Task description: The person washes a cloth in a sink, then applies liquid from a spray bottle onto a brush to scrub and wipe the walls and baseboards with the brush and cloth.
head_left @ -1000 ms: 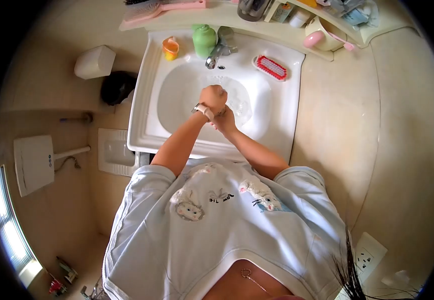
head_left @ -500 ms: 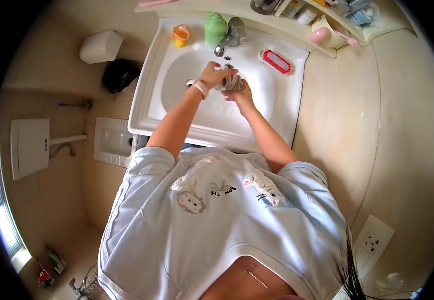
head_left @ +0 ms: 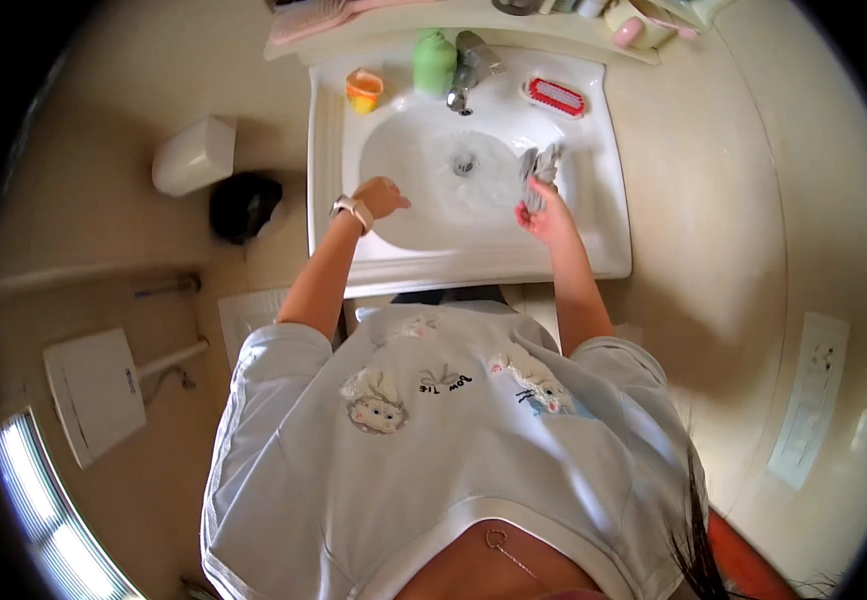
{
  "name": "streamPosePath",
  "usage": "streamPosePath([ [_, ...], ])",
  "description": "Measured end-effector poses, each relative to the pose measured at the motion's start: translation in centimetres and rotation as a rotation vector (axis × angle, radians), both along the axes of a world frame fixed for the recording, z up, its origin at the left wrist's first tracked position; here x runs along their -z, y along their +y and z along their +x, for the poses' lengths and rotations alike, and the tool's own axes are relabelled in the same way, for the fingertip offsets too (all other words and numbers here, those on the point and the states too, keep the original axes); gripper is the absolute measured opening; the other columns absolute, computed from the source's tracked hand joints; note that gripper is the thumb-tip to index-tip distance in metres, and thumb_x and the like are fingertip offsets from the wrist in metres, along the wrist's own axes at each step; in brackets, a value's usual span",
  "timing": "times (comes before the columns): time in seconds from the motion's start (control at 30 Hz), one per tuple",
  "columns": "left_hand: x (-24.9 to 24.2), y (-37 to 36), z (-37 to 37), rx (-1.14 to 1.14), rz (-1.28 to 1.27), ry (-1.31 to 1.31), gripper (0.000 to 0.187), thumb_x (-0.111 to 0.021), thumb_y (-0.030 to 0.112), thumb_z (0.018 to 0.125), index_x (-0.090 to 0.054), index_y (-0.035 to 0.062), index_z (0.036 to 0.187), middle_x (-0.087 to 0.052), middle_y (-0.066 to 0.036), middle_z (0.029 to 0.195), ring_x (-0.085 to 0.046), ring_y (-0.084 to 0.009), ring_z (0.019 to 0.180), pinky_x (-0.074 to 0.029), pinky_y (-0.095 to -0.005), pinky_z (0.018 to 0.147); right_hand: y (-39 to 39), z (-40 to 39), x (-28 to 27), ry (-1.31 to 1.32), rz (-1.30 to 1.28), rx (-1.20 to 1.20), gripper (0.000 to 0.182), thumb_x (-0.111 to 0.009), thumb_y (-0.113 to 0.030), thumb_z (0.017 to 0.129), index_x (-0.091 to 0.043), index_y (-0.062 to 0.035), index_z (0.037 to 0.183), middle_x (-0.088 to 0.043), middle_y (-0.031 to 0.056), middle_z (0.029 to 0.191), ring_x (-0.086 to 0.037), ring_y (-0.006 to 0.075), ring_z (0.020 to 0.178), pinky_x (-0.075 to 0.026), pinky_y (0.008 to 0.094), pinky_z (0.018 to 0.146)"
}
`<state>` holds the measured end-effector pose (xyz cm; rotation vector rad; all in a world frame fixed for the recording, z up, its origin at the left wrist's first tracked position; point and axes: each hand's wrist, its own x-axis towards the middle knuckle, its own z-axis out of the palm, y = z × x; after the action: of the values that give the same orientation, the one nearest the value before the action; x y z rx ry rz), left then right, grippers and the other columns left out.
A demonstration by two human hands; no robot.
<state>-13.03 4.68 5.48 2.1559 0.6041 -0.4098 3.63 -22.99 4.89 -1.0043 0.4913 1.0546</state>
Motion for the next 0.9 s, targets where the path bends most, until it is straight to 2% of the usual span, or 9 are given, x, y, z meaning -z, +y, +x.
streamPosePath([
  [0.07, 0.0, 0.1, -0.1, 0.157, 0.157, 0.067, 0.041, -0.062, 0.034, 0.073, -0.062, 0.0036, 0.101, -0.062, -0.016, 0.102, -0.059, -0.0317, 0.093, -0.045, -0.0379, 0.083, -1.4, -2.9, -0.3, -0.237, -0.166, -0.026, 0.044, -0.073, -0.034, 0.070, -0.050, -0.0168, 0.103, -0.054, 0.0066, 0.075, -0.056, 0.0205, 0.066, -0.048, 0.0328, 0.058],
  [0.17, 2.2, -0.7, 1.1, 0.153, 0.089, -0.006, 0.051, -0.064, 0.042, 0.069, -0.061, 0.0037, 0.102, -0.061, -0.018, 0.104, -0.056, -0.0320, 0.101, -0.043, -0.0380, 0.088, -4.1, -8.1, 0.0, -0.247, -0.193, 0.148, 0.041, -0.072, -0.034, 0.071, -0.051, -0.0135, 0.101, -0.055, 0.0074, 0.078, -0.057, 0.0199, 0.065, -0.049, 0.0315, 0.058],
  [0.2, 3.0, -1.5, 1.2, 0.173, 0.080, -0.137, 0.049, -0.064, 0.039, 0.072, -0.062, -0.0032, 0.097, -0.062, -0.021, 0.095, -0.060, -0.0309, 0.087, -0.046, -0.0357, 0.079, -5.2, -9.7, -0.3, -0.256, -0.215, 0.207, 0.040, -0.071, -0.033, 0.072, -0.052, -0.0118, 0.100, -0.056, 0.0077, 0.080, -0.057, 0.0196, 0.065, -0.050, 0.0308, 0.058],
  [0.33, 4.2, -7.0, 2.5, 0.324, 0.084, -0.191, 0.048, -0.064, 0.038, 0.072, -0.063, -0.0024, 0.097, -0.062, -0.022, 0.097, -0.060, -0.0313, 0.089, -0.046, -0.0357, 0.079, -10.6, -16.4, -1.4, -0.124, -0.110, 0.478, 0.042, -0.071, -0.032, 0.071, -0.052, -0.0086, 0.101, -0.057, 0.0067, 0.080, -0.058, 0.0184, 0.063, -0.049, 0.0293, 0.055],
  [0.43, 2.7, -12.2, 2.1, 0.430, 0.037, -0.192, 0.048, -0.063, 0.041, 0.072, -0.063, 0.0016, 0.100, -0.061, -0.021, 0.100, -0.057, -0.0321, 0.096, -0.044, -0.0369, 0.084, -14.9, -21.7, -1.0, -0.281, -0.388, 0.592, 0.038, -0.070, -0.029, 0.072, -0.053, -0.0081, 0.099, -0.057, 0.0049, 0.077, -0.058, 0.0173, 0.063, -0.050, 0.0291, 0.057],
  [0.6, 2.4, -19.2, 1.9, 0.714, -0.106, -0.073, 0.050, -0.063, 0.045, 0.071, -0.063, 0.0059, 0.102, -0.059, -0.020, 0.107, -0.053, -0.0330, 0.105, -0.041, -0.0392, 0.089, -21.4, -31.7, 0.2, -0.141, -0.324, 0.948, 0.038, -0.070, -0.030, 0.072, -0.052, -0.0107, 0.100, -0.056, 0.0040, 0.075, -0.058, 0.0166, 0.063, -0.050, 0.0293, 0.056],
  [0.67, 2.1, -22.1, 2.0, 0.758, 0.094, -0.062, 0.050, -0.064, 0.046, 0.069, -0.064, 0.0083, 0.102, -0.055, -0.021, 0.110, -0.049, -0.0333, 0.107, -0.040, -0.0396, 0.091, -23.5, -35.9, 1.7, -0.040, -0.287, 1.094, 0.046, -0.072, -0.027, 0.070, -0.052, -0.0095, 0.107, -0.056, 0.0047, 0.083, -0.055, 0.0179, 0.054, -0.048, 0.0285, 0.049],
  [0.8, -1.3, -27.6, 0.3, 0.702, 0.402, -0.053, 0.052, -0.065, 0.047, 0.067, -0.062, 0.0158, 0.108, -0.050, -0.020, 0.111, -0.047, -0.0384, 0.107, -0.039, -0.0436, 0.092, -26.8, -45.4, 5.1, 0.093, -0.185, 1.419, 0.047, -0.071, -0.028, 0.071, -0.051, -0.0108, 0.111, -0.051, 0.0069, 0.104, -0.054, 0.0222, 0.077, -0.048, 0.0282, 0.056],
  [0.9, -2.2, -29.5, 0.5, 0.583, 0.481, -0.005, 0.059, -0.065, 0.045, 0.068, -0.054, 0.0160, 0.118, -0.048, -0.022, 0.117, -0.047, -0.0399, 0.107, -0.040, -0.0448, 0.092, -30.4, -53.9, 4.8, 0.271, -0.204, 1.517, 0.052, -0.072, -0.022, 0.072, -0.048, -0.0135, 0.117, -0.043, 0.0096, 0.117, -0.048, 0.0298, 0.092, -0.047, 0.0370, 0.072],
])
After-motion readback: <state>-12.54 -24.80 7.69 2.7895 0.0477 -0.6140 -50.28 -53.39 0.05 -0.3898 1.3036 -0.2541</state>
